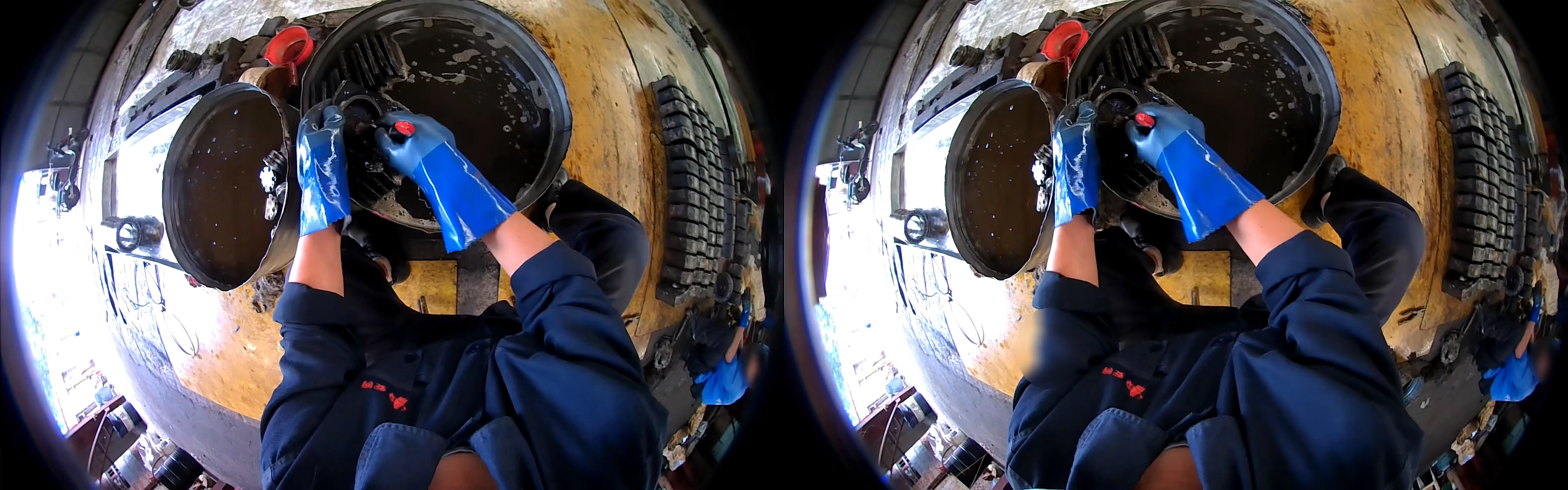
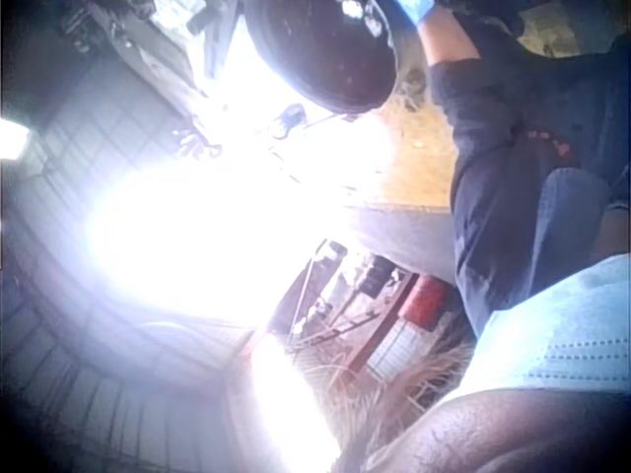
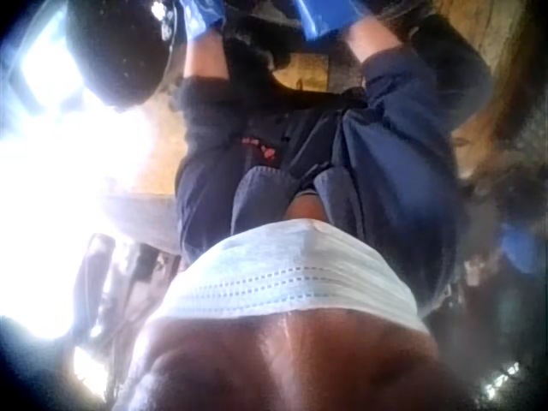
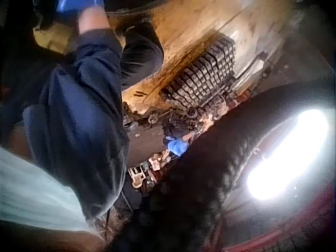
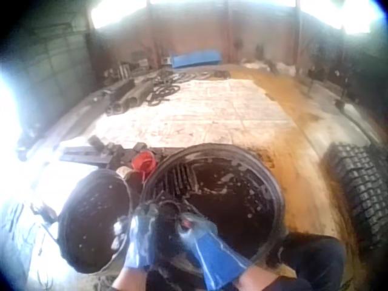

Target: The person scrubs a cylindrical mechanical part with a brush while holding it over a large basin filled with dark liquid. The person repeatedly dips the part into the liquid and scrubs it from multiple angles to remove grime.

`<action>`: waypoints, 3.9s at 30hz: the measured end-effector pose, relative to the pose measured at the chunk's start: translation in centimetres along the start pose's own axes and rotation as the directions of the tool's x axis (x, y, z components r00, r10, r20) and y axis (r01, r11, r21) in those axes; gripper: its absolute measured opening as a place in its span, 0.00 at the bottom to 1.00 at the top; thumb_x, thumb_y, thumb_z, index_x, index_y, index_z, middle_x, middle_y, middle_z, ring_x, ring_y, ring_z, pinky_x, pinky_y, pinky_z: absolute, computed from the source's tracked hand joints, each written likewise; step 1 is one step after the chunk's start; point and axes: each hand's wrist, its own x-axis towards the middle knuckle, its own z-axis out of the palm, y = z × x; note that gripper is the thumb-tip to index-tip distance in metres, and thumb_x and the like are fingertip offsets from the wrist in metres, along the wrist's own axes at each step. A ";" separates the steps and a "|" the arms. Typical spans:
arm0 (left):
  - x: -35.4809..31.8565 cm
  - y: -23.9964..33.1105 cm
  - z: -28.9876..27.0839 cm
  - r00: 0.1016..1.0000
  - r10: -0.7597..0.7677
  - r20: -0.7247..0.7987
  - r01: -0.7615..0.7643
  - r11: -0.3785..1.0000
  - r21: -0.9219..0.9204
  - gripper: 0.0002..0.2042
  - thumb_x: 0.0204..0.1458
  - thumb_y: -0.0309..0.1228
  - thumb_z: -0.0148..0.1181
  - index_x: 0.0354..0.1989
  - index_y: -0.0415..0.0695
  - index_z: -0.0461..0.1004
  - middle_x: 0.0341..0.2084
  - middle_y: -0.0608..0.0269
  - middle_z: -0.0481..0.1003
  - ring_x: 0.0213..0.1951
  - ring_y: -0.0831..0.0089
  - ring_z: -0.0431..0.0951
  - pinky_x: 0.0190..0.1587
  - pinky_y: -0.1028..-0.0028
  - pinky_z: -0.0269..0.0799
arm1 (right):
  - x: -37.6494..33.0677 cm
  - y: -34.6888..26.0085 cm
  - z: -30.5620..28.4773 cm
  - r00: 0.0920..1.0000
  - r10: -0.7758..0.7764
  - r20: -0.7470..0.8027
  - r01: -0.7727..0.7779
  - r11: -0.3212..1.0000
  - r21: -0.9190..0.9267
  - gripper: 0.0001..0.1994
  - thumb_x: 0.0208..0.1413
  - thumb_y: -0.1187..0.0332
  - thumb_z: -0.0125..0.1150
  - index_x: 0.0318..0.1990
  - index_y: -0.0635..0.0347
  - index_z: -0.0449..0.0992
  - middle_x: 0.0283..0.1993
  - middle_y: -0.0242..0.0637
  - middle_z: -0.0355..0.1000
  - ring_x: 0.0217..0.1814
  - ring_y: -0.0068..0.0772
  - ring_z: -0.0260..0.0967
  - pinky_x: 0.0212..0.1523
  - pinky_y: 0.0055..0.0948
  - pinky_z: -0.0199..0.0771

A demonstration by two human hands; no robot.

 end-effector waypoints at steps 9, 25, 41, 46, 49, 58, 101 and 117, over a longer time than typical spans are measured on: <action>1.1 -1.5 0.3 0.999 0.024 0.024 -0.024 0.999 -0.026 0.17 0.65 0.38 0.53 0.50 0.35 0.76 0.42 0.59 0.78 0.43 0.72 0.72 0.53 0.72 0.68 | 0.3 0.3 -0.6 0.994 0.028 0.107 -0.015 0.993 -0.119 0.15 0.57 0.50 0.58 0.44 0.44 0.82 0.46 0.39 0.79 0.49 0.47 0.76 0.50 0.39 0.77; -1.0 2.0 0.6 0.996 0.075 0.043 -0.077 0.996 0.035 0.18 0.65 0.38 0.54 0.52 0.34 0.75 0.45 0.54 0.78 0.47 0.68 0.74 0.56 0.70 0.67 | 0.3 4.8 -3.0 0.963 -0.268 -0.030 0.266 0.963 -0.053 0.14 0.56 0.60 0.66 0.49 0.50 0.82 0.49 0.39 0.80 0.51 0.42 0.78 0.55 0.34 0.78; 0.2 0.7 0.2 0.997 0.072 0.032 -0.074 0.995 0.062 0.19 0.64 0.38 0.54 0.54 0.34 0.75 0.49 0.51 0.78 0.50 0.64 0.75 0.58 0.68 0.66 | -0.9 3.5 -5.7 0.936 0.144 0.321 -0.218 0.953 0.210 0.16 0.58 0.59 0.60 0.51 0.53 0.80 0.43 0.42 0.81 0.47 0.34 0.78 0.54 0.32 0.74; 0.1 1.0 0.5 0.996 0.075 0.048 -0.077 0.995 0.061 0.19 0.64 0.38 0.54 0.54 0.34 0.75 0.49 0.50 0.78 0.51 0.63 0.75 0.58 0.68 0.66 | -1.5 16.4 -2.9 0.915 0.366 -0.167 -0.295 0.893 0.340 0.13 0.57 0.65 0.64 0.47 0.60 0.80 0.42 0.44 0.81 0.43 0.34 0.80 0.49 0.31 0.78; -0.1 0.4 0.0 0.997 0.066 0.033 -0.068 0.995 0.076 0.20 0.64 0.38 0.54 0.54 0.34 0.75 0.49 0.50 0.78 0.51 0.63 0.75 0.59 0.68 0.66 | -2.0 15.8 -2.4 0.888 0.460 0.022 -0.460 0.887 0.044 0.12 0.58 0.64 0.62 0.46 0.59 0.80 0.41 0.43 0.81 0.46 0.37 0.80 0.49 0.32 0.77; 0.1 -0.1 0.3 0.995 0.096 0.031 -0.099 0.990 0.102 0.20 0.64 0.38 0.54 0.55 0.34 0.74 0.50 0.49 0.78 0.51 0.62 0.75 0.59 0.68 0.66 | -1.1 2.9 -1.7 0.994 -0.067 0.084 0.024 0.902 0.431 0.14 0.57 0.61 0.64 0.48 0.55 0.80 0.41 0.39 0.81 0.44 0.35 0.79 0.49 0.32 0.77; -1.5 1.5 -0.8 0.990 0.106 0.096 -0.124 0.971 0.206 0.19 0.65 0.32 0.47 0.60 0.37 0.71 0.57 0.51 0.74 0.58 0.58 0.75 0.63 0.67 0.65 | -6.5 12.2 -2.6 0.960 0.248 0.133 -0.232 0.965 -0.126 0.16 0.55 0.50 0.64 0.41 0.50 0.83 0.38 0.42 0.81 0.44 0.45 0.79 0.48 0.38 0.78; -0.7 2.0 -1.0 0.998 0.019 0.053 -0.022 0.999 0.049 0.19 0.69 0.36 0.43 0.57 0.35 0.73 0.54 0.53 0.76 0.52 0.66 0.75 0.60 0.69 0.67 | 5.2 2.0 0.7 0.913 -0.391 0.113 0.229 0.723 0.652 0.11 0.58 0.60 0.62 0.36 0.58 0.78 0.32 0.36 0.77 0.35 0.27 0.74 0.42 0.23 0.77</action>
